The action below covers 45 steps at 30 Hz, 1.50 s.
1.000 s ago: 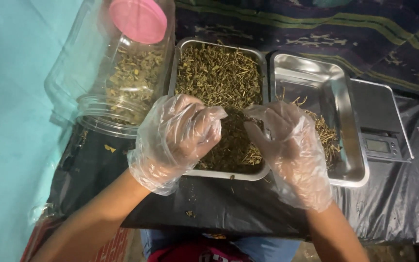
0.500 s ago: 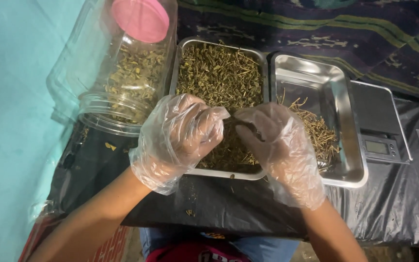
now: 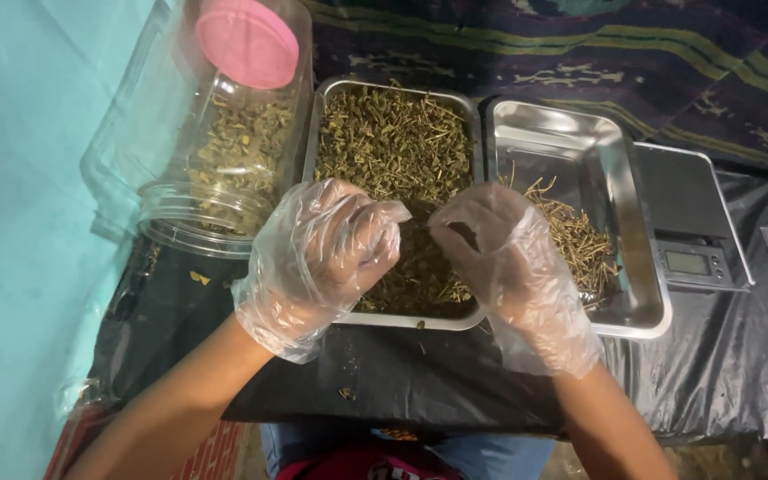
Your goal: Sorting dried tea leaves by hand to remove stems and impurities into separate trays.
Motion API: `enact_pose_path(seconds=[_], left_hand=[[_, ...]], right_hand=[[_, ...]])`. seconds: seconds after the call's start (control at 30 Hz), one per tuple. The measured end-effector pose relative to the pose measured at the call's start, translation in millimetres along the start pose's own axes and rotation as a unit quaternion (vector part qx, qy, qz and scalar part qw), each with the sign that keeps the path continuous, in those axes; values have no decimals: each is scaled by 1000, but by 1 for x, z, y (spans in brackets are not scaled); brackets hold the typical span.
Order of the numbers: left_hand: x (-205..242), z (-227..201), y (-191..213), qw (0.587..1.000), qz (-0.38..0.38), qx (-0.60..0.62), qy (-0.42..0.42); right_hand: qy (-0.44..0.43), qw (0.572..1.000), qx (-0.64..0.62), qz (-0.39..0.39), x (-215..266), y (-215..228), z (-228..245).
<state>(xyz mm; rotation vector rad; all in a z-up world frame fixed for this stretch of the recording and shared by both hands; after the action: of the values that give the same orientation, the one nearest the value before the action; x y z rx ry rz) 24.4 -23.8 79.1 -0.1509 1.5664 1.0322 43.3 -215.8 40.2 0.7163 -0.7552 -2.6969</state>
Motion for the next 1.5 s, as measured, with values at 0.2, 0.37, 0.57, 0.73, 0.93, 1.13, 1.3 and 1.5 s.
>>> enact_pose_path(seconds=[0.2, 0.37, 0.57, 0.73, 0.93, 1.13, 1.3, 1.5], left_hand=[[5, -7, -15, 995, 53, 50, -63], [34, -8, -33, 996, 20, 31, -83], [11, 6, -25, 988, 42, 137, 51], [5, 10, -20, 982, 35, 170, 75], [10, -1, -26, 996, 36, 78, -1], [6, -7, -22, 997, 38, 51, -39], [1, -6, -20, 997, 61, 27, -34], [5, 1, -19, 999, 38, 27, -4]], right_hand=[[-28, 998, -61, -13, -5, 3, -17], [27, 988, -139, -61, 11, -6, -65], [-25, 995, -96, -10, 10, 4, -48], [-98, 977, 169, -85, 2, 59, 13], [74, 969, 231, -42, 0, 48, 31], [152, 988, -4, 28, 3, 3, 36], [-33, 993, 108, -30, -3, 49, 30], [-6, 905, 426, -9, 12, 70, -9]])
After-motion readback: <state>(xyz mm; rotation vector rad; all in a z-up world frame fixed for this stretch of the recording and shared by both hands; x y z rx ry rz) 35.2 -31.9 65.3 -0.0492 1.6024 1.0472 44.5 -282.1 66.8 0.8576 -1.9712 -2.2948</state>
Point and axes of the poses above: each hand's wrist, its own x-axis away from the middle knuckle, its own y-axis out of the back of the hand, z = x × y, the point moved 9 cm from there along -x, towards the middle knuckle, and after that the axes turned 3 degrees about z, right-handed, at the moved point
